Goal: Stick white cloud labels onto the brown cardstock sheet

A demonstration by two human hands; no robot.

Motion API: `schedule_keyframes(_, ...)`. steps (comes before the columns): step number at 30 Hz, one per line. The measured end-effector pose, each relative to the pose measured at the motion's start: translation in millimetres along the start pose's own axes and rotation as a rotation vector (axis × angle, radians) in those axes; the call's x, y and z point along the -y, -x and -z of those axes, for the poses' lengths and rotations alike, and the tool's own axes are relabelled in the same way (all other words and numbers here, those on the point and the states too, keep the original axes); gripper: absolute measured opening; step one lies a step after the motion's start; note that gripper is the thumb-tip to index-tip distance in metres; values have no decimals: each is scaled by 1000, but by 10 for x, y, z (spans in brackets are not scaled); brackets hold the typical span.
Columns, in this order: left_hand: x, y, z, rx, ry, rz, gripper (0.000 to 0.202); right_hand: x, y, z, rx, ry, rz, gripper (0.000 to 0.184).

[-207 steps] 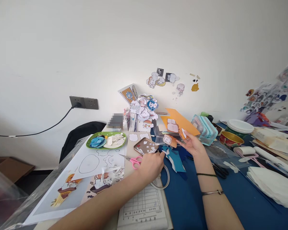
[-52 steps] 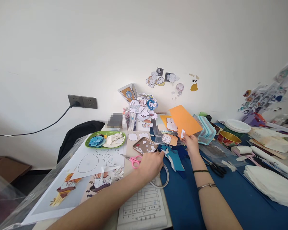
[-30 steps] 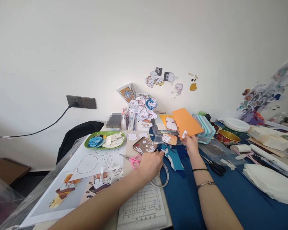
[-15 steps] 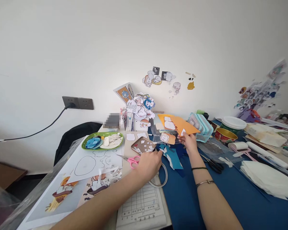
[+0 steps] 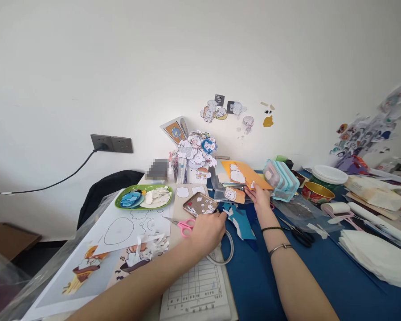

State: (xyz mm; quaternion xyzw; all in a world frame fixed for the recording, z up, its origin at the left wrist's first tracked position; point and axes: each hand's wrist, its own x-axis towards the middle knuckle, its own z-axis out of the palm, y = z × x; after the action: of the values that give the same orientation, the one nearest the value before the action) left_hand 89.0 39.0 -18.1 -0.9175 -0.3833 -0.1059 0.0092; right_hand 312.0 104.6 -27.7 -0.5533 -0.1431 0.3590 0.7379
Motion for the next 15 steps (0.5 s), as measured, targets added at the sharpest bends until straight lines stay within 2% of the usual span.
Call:
schedule_keyframes(9,9,-9,-34,-10,16,20,20,-11,-115,3,-32,88,54,33)
schedule_keyframes(15,16,-15,-24,7,10,32,20,123,-146,261,-80,228,136,33)
